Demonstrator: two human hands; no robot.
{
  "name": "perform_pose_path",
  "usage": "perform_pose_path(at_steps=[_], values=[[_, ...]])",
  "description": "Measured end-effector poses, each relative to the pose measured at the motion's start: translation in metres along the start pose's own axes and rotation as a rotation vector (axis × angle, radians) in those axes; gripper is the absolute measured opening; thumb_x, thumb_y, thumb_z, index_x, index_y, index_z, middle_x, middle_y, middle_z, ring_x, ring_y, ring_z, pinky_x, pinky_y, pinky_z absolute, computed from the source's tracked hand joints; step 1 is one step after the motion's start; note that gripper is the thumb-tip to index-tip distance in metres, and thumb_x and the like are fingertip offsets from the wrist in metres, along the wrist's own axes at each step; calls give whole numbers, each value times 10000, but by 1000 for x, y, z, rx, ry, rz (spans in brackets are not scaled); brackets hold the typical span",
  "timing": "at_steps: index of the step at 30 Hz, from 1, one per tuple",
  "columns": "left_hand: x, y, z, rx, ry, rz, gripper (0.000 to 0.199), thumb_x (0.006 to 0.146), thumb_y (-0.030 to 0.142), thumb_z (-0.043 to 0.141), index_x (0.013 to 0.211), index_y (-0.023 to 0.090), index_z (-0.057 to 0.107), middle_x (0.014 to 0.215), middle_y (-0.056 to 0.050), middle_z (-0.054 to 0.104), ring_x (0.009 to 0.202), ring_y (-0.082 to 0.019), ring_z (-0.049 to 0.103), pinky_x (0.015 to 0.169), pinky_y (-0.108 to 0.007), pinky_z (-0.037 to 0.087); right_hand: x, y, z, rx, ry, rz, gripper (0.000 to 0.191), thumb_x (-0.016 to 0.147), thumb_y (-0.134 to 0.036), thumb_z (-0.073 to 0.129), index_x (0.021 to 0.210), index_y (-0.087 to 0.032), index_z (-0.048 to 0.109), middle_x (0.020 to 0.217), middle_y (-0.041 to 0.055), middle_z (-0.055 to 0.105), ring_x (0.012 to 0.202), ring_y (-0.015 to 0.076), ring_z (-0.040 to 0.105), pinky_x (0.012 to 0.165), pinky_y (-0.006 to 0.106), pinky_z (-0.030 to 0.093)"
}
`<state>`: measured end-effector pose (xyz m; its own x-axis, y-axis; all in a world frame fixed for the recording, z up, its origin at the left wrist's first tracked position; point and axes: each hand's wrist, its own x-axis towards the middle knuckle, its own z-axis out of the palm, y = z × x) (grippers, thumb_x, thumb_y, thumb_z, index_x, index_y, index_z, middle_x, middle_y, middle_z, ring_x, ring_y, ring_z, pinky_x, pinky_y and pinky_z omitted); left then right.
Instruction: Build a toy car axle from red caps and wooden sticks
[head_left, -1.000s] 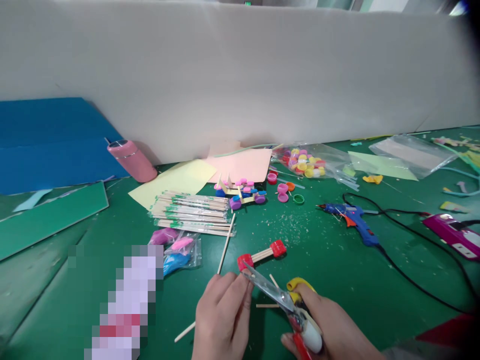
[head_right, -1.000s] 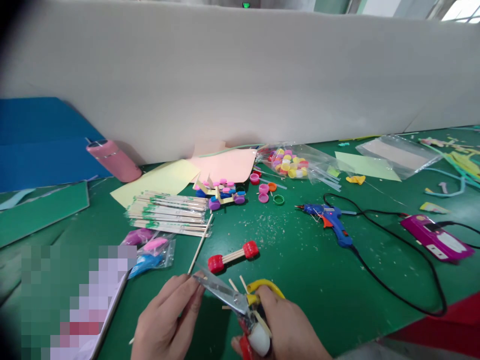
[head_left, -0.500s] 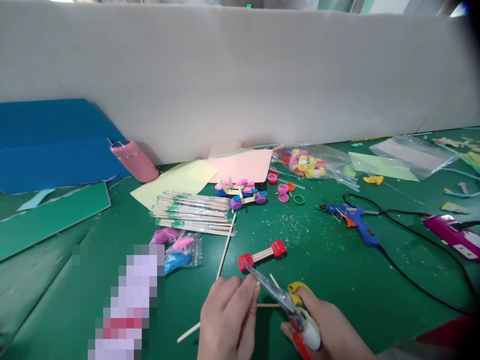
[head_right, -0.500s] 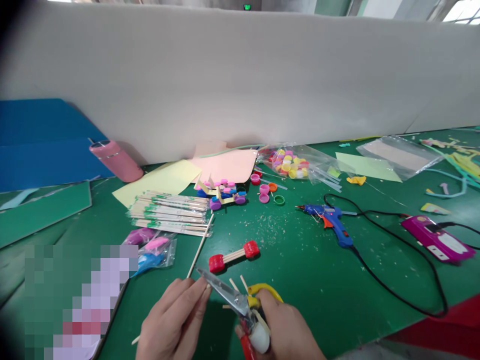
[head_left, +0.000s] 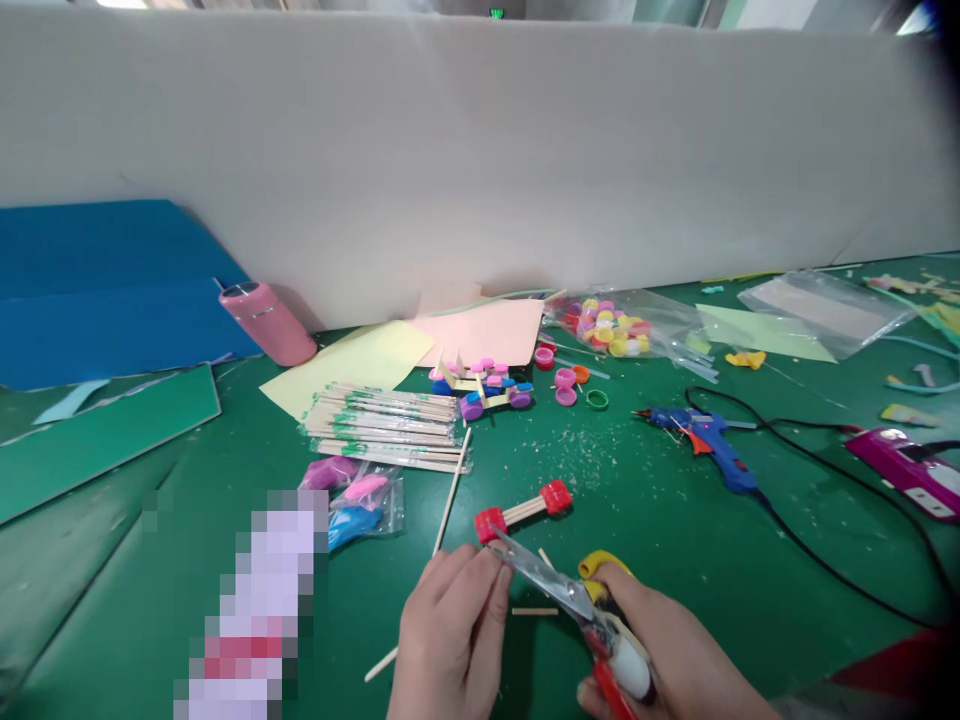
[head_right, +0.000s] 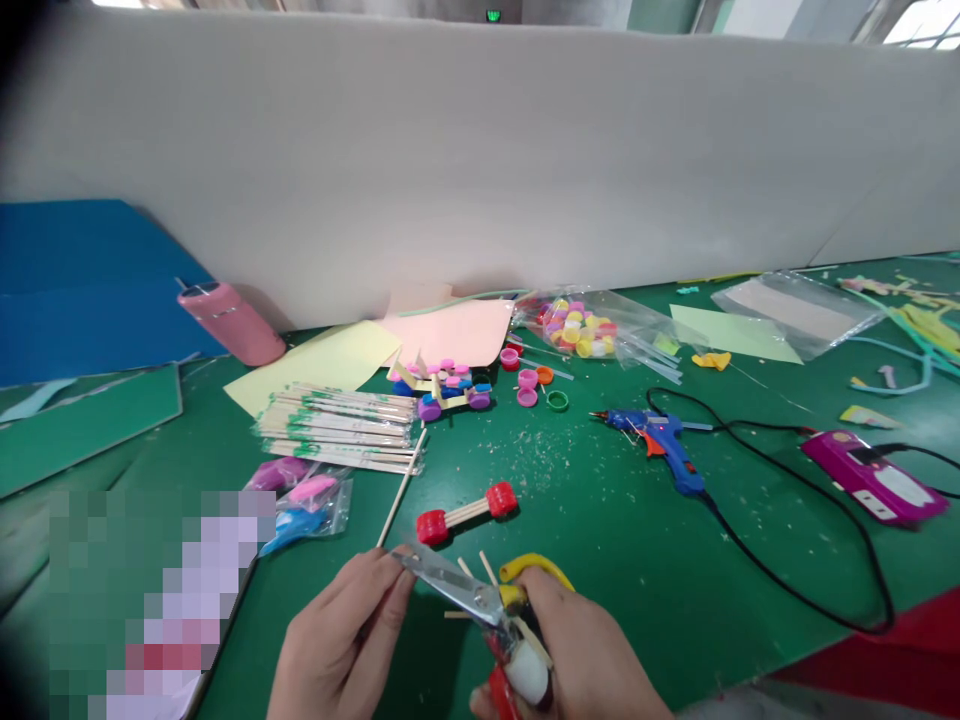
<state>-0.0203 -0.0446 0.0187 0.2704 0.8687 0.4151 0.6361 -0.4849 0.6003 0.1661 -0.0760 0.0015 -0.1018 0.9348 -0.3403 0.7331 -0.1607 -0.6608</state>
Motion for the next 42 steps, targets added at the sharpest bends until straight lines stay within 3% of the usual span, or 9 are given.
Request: perform_pose_path(at_steps=[10,14,20,24,27,30,35,39,42], values=[[1,1,-2,-70,-7,53,136,814,103,470,796,189,574,603,-4,568,520,-135,502,513,-229,412,2,3,-3,14,-85,43,206,635,-304,634,780,-209,523,671,-5,658,554,157,578,493,221,369],[2,1,-9,-261,-3,-226,129,820,199,497,826,195,626,688,-10,608,623,-143,562,567,-216,441,10,16,-18,-3,103,70,307,746,-416,546,952,-189,523,730,25,653,599,181,592,530,250,411],[3,-18,-12,-670,-24,-732,170,792,329,547,814,175,615,555,39,456,519,-97,403,474,-194,338,23,63,-48,-393,344,87,355,773,-407,499,1032,-167,536,918,103,651,783,264,628,653,347,465],[2,-23,-10,-826,-39,-854,169,796,329,550,802,164,587,568,40,456,521,-81,376,466,-176,299,23,90,-58,-498,428,-14,428,766,-444,503,1067,-140,530,1030,136,619,923,287,598,767,389,466],[2,-23,-9,-860,-104,-849,179,821,321,514,764,159,565,567,40,464,497,-72,352,446,-176,270,20,85,-61,-515,501,-86,391,783,-439,495,1043,-149,537,1072,136,587,996,288,551,846,398,428],[1,-26,-8,-777,-174,-831,223,832,339,483,707,159,529,572,37,480,464,-71,355,434,-189,272,18,61,-51,-385,489,-107,271,822,-379,468,1006,-194,542,980,92,613,893,239,584,757,339,459],[5,-42,0,-247,-157,-604,233,825,339,464,661,181,511,552,40,451,498,-118,436,478,-226,345,25,13,-9,-200,162,-242,161,842,-187,427,941,-208,552,834,29,619,747,160,584,666,259,446],[12,-54,9,155,-167,-356,233,838,263,415,659,179,539,652,-5,519,573,-146,521,529,-246,410,37,-6,9,-285,101,-283,125,832,-178,450,898,-195,555,857,32,589,738,167,561,626,259,407],[15,-63,15,350,-207,-266,224,829,221,416,672,172,568,660,-32,535,614,-184,541,551,-280,420,44,-12,11,-386,75,-270,108,834,-192,464,895,-180,552,872,44,576,718,174,564,596,261,388]])
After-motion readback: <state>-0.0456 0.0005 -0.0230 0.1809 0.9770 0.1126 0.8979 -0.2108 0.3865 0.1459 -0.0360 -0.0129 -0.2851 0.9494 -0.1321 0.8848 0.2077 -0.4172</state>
